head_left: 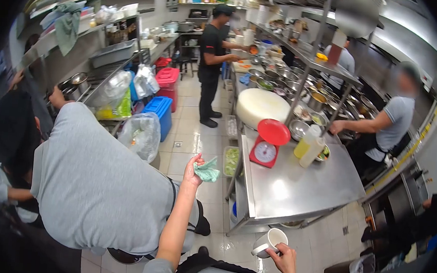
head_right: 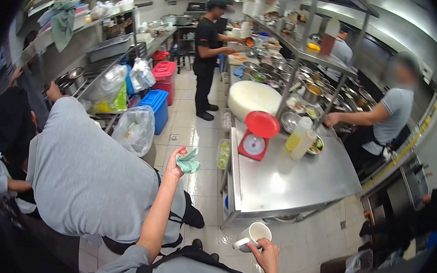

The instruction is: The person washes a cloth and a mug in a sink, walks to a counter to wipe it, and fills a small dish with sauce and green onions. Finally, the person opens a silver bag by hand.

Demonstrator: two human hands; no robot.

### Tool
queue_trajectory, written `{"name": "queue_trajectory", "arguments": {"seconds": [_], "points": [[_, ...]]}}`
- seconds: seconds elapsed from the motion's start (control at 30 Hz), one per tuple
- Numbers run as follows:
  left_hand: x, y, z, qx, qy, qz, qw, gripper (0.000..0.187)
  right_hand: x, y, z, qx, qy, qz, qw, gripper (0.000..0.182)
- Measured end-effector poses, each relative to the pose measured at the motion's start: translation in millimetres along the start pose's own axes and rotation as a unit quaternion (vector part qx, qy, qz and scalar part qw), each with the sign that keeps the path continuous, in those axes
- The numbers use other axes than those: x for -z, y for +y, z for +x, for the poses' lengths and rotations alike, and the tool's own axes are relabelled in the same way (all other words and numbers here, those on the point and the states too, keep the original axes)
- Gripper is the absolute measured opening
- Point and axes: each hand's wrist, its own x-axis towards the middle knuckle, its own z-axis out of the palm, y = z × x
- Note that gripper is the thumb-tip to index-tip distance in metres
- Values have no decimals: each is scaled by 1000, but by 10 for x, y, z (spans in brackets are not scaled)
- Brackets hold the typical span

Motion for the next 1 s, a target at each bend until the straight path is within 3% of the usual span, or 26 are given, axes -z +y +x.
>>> {"name": "queue_trajectory", "arguments": {"seconds": [0.03,0.13,0.17,0.27,0.4,0.6,0.73,0.87,1.0], "points": [[82,104,70,1,-23,-1,1000,2,-24,-1,127,11,-17,8,1000,31],[246,303,252,-78,17,17,997,26,-185,-69,463,38,-61,33,997,31],[451,430,417,-63,-2,1,998,27,-231,-115,562,45,-73,37,996,31],[249,469,337,-133,88,5,987,27,-298,-281,863,68,-102,39,992,29],[503,687,576,-107,36,-74,991,14,-390,-383,1118,87,-134,39,986,28],[980,830,935,-156,104,-64,980,21,-399,-524,1491,73,-153,28,985,28],[1171,738,1139,-160,128,-95,974,20,-442,-521,1764,123,-147,-9,981,31],[1506,673,1477,-137,193,-57,970,21,-365,-529,1983,112,-158,13,981,32],[1991,755,1530,-132,197,-32,971,21,-322,-380,2149,96,-129,45,986,30]]}}
